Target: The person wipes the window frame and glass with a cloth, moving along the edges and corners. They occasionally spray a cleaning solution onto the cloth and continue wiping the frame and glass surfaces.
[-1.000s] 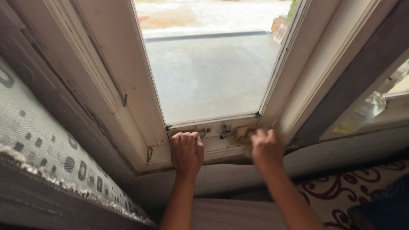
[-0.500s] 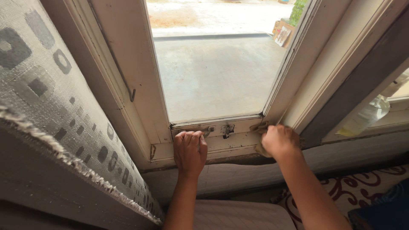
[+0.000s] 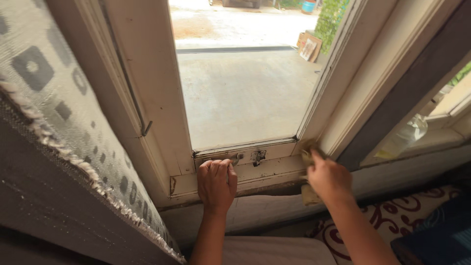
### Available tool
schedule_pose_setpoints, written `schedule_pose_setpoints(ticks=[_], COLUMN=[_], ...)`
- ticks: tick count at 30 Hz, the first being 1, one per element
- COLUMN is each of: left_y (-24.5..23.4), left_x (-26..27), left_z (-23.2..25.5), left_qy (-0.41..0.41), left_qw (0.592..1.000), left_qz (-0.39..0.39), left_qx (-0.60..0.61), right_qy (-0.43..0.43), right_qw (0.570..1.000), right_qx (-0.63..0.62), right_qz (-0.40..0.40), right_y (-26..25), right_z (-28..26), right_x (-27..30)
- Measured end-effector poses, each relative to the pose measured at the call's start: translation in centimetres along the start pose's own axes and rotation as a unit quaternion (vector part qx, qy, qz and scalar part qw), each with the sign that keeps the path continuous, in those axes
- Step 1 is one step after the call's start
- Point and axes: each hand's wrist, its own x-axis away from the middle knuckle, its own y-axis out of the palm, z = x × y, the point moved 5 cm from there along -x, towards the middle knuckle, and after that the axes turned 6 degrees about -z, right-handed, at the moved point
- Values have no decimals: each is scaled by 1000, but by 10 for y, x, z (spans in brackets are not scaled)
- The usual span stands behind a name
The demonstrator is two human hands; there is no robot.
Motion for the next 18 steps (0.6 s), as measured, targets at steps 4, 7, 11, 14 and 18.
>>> schedule_pose_setpoints(ticks=[4, 7, 11, 14, 18], left_y=[0, 1, 1, 2, 2], left_x=[-4, -1, -2, -1, -2], left_z=[-2, -2, -2, -2, -2], left_qy=[-5, -6, -4, -8, -1], left_qw=[1000, 1000, 1000, 1000, 1000], left_qz=[-3, -8, -8, -1, -1], left_qx=[4, 3, 8, 10, 6], right_qy=[46, 56, 40, 48, 39], right_qw=[988, 979, 977, 974, 979], right_qx=[30, 26, -26, -55, -7], right_qz=[-147, -196, -208, -216, -200], right_y=[1, 4, -1, -1, 7], right_z=[-9, -6, 4, 11, 17], right_x=[-22, -28, -31, -32, -22])
